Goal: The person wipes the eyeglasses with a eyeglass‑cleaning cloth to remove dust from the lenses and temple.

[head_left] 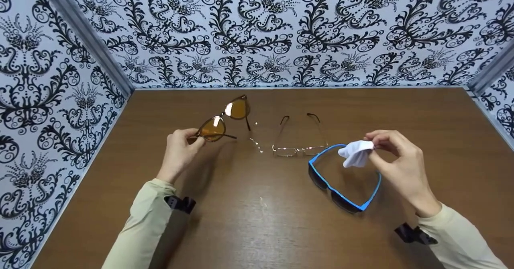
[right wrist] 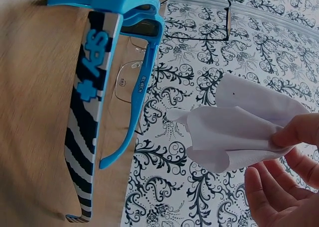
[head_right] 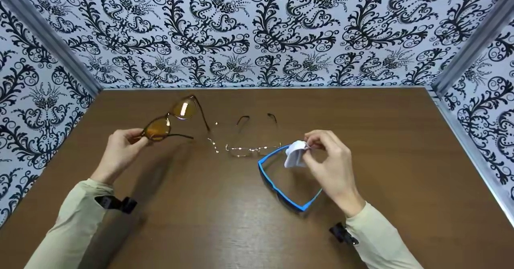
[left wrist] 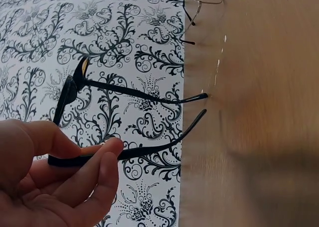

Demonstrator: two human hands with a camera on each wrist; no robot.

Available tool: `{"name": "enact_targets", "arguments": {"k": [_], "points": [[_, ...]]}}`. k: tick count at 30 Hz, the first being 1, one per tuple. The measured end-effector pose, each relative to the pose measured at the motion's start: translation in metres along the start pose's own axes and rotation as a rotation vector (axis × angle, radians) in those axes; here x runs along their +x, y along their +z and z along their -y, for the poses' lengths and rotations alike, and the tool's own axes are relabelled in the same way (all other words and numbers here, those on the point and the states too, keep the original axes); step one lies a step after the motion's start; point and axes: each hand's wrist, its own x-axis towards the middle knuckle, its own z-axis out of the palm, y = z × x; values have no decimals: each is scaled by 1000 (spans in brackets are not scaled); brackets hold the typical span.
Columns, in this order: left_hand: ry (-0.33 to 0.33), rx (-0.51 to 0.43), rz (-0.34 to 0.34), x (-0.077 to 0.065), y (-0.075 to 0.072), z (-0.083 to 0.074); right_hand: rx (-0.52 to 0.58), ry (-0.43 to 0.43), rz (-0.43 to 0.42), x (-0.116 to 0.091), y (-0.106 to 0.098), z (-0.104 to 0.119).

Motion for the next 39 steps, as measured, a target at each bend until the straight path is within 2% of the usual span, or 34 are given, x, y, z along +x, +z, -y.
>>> {"name": "enact_targets", "arguments": {"k": [6, 10, 15, 18, 21, 25, 27, 35, 39], "points": [[175, 30, 36, 0, 2, 4, -1, 14, 6, -2, -1, -1], [276, 40, 121, -2, 4, 10, -16, 26, 15, -3, -2, -1], [369, 171, 251, -4, 5, 14, -18, 35, 23, -4, -3, -3], [408, 261, 299, -6, 6, 12, -14, 38, 26, -3, -3, -3], [448, 302, 317, -6, 8, 12, -14, 42, 28, -4, -4, -4], [449, 333, 334, -6, 11, 12, -21, 61, 27, -7, -5, -15], [425, 355, 344, -6, 11, 13, -24, 73, 29, -8, -5, -19], [329, 405, 375, -1, 13, 21, -11, 82, 40, -6, -6, -10], [300, 417, 373, 1, 14, 27, -21, 110, 41, -9, -7, -25]]}}
